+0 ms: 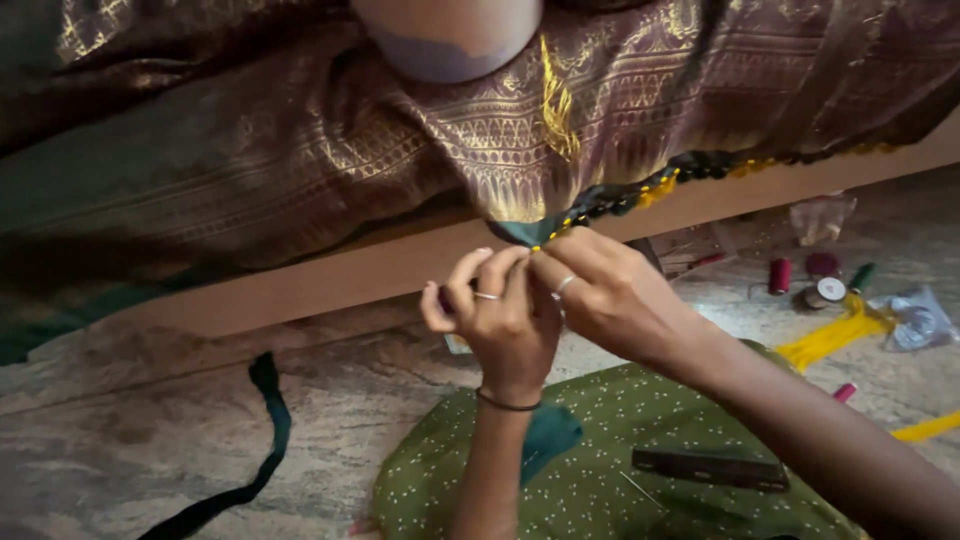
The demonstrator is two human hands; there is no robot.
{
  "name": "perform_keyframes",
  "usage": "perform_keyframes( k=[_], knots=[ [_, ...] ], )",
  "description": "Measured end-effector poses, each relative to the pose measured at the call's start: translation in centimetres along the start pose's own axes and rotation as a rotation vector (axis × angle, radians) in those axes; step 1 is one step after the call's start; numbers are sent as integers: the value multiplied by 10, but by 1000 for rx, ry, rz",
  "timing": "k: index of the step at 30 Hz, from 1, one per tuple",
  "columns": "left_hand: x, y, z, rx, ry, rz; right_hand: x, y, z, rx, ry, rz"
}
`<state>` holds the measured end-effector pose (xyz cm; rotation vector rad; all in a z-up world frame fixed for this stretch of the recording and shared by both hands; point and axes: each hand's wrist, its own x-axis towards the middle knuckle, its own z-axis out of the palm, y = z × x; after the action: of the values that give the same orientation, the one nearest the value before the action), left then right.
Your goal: Creating and attaching decorative tassels to the edge of a sari fabric.
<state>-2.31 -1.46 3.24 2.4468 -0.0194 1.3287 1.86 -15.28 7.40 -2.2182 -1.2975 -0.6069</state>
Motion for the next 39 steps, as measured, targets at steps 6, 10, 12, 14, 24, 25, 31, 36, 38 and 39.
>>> perform_keyframes(
  k=[6, 10, 12, 14, 24, 25, 31, 36, 38, 39],
  knots=[
    [-10, -28, 25, -849, -283, -631, -11, 2, 3, 575, 178, 537],
    [-14, -24, 35, -838, -235, -605, -23, 12, 10, 381, 29, 649],
    [-13, -21, 37, -846, -261, -639, -22, 19, 17, 384, 109, 571],
    [-14, -19, 34, -801, -261, -635, -15, 25, 24, 433, 178, 696],
    [-15, -21, 28, -698, -318, -574, -19, 33, 27, 524, 52, 726],
    [-16, -19, 26, -698, -319, -576, -18, 33, 29, 524, 50, 728],
    [-17, -20, 30, -668, -270, -503, -42, 35, 54, 1134, 185, 825],
    [-16, -15, 31, -642, -325, -540, -34, 32, 59, 822, 339, 869],
    [-17, -12, 29, -648, -303, -530, -22, 27, 55, 663, 360, 832],
    [-16, -11, 28, -658, -280, -525, -15, 25, 52, 500, 376, 793]
  ],
)
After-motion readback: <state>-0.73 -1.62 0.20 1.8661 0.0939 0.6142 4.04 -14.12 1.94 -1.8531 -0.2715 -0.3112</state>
